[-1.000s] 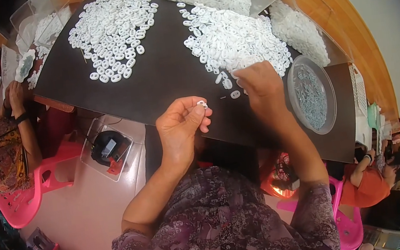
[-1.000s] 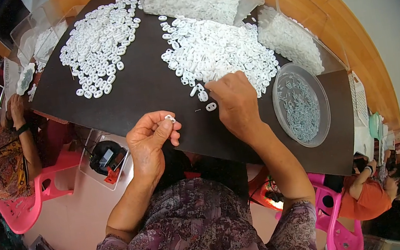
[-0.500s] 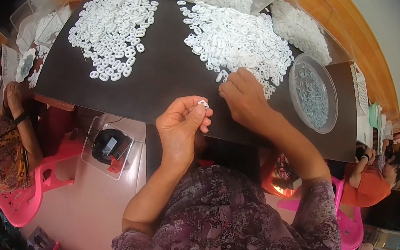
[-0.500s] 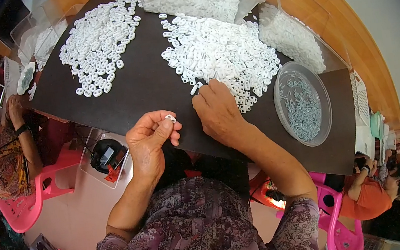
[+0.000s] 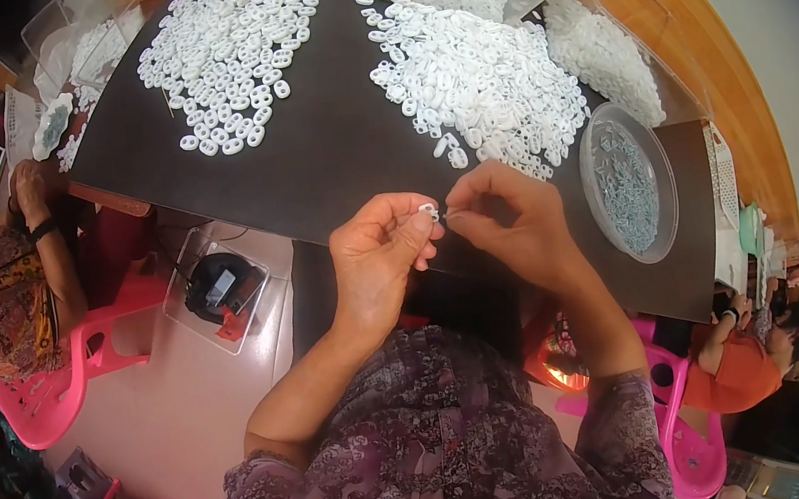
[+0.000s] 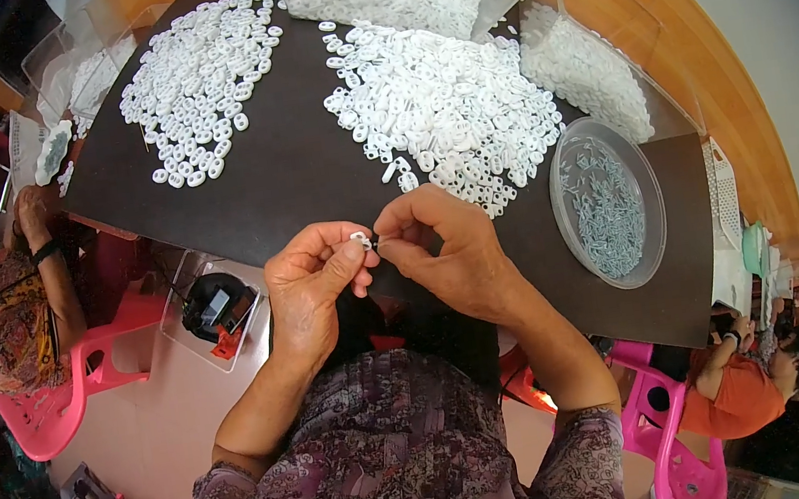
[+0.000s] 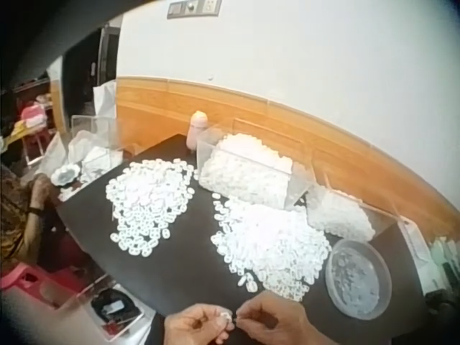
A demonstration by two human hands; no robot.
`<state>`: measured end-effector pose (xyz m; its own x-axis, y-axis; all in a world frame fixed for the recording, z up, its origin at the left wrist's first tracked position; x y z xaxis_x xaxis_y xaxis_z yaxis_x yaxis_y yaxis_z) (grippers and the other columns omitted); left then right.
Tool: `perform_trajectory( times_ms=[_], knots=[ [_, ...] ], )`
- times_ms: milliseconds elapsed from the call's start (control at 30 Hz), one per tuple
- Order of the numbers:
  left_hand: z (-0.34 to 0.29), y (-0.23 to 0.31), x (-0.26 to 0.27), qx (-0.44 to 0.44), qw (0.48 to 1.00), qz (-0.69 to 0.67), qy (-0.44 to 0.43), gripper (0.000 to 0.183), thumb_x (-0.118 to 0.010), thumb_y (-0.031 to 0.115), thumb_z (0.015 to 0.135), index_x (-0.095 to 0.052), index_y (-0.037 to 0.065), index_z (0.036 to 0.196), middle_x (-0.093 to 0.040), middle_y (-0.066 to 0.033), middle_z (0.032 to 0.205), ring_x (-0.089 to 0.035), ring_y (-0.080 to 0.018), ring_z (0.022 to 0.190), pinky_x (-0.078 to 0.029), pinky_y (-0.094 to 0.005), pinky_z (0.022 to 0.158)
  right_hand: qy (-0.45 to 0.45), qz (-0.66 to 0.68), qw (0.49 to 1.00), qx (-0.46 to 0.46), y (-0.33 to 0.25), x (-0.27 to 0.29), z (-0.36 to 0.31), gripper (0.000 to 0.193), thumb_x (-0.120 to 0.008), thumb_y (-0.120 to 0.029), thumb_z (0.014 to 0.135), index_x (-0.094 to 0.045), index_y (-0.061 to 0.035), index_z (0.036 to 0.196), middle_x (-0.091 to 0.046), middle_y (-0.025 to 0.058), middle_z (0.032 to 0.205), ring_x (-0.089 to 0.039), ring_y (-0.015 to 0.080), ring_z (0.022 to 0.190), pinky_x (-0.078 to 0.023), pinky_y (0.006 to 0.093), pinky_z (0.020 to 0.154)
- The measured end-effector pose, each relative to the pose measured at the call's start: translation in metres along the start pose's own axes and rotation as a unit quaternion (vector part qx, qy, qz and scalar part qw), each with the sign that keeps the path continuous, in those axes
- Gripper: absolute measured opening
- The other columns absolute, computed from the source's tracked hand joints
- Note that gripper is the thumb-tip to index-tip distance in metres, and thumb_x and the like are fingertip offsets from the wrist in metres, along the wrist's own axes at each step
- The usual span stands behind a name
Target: Assembling small white plastic components by inserting tiny grey pins into them at a shared workbench.
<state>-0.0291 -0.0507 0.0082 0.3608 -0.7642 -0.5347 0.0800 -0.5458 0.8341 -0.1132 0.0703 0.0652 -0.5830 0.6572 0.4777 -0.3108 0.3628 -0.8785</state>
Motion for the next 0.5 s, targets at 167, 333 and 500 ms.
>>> perform_trajectory(
  times_ms=[167, 333, 500],
  knots=[
    [-0.0048, 0.0046, -0.0049, 0.001, 0.999, 0.037, -0.014, 0.017, -0.059, 0.012, 0.090, -0.061, -0.002, 0.098, -0.062, -0.0041, 0.080, -0.053, -0.0061, 0.065, -0.043, -0.0182, 0.058, -0.002, -0.005, 1.000, 0.028, -0.0045, 0.0012, 0.0012, 0.012, -0.066, 0.001, 0.076, -0.061, -0.0011, 0.087, -0.061, 0.0006, 0.082, -0.056, 0.0065, 0.076, -0.046, 0.0218, 0.069],
    [-0.0070, 0.0039, -0.0050, -0.006, 0.997, 0.073, -0.020, 0.017, -0.058, 0.014, 0.090, -0.060, 0.000, 0.098, -0.060, -0.0021, 0.081, -0.052, -0.0051, 0.067, -0.042, -0.0175, 0.060, -0.013, 0.027, 1.000, 0.008, 0.0003, -0.0016, -0.0009, 0.013, -0.067, 0.000, 0.075, -0.061, -0.0011, 0.087, -0.061, 0.0006, 0.082, -0.056, 0.0063, 0.076, -0.046, 0.0213, 0.069],
    [-0.0078, 0.0036, -0.0044, -0.052, 0.984, 0.167, -0.026, 0.016, -0.056, 0.013, 0.091, -0.060, 0.000, 0.099, -0.059, -0.0005, 0.081, -0.051, -0.0041, 0.069, -0.041, -0.0168, 0.062, -0.015, 0.008, 1.000, 0.021, -0.0020, -0.0013, -0.0020, 0.013, -0.066, 0.001, 0.076, -0.061, -0.0008, 0.087, -0.061, 0.0010, 0.083, -0.056, 0.0064, 0.076, -0.046, 0.0210, 0.068]
  ],
)
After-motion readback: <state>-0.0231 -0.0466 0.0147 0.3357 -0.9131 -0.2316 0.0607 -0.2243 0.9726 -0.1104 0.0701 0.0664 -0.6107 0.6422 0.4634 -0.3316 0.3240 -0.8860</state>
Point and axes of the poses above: each hand's wrist, its own z-axis towards the middle knuckle, its own x-axis out of the back of the hand, y = z × x, the point moved 4 cm from there along z, towards the middle knuckle
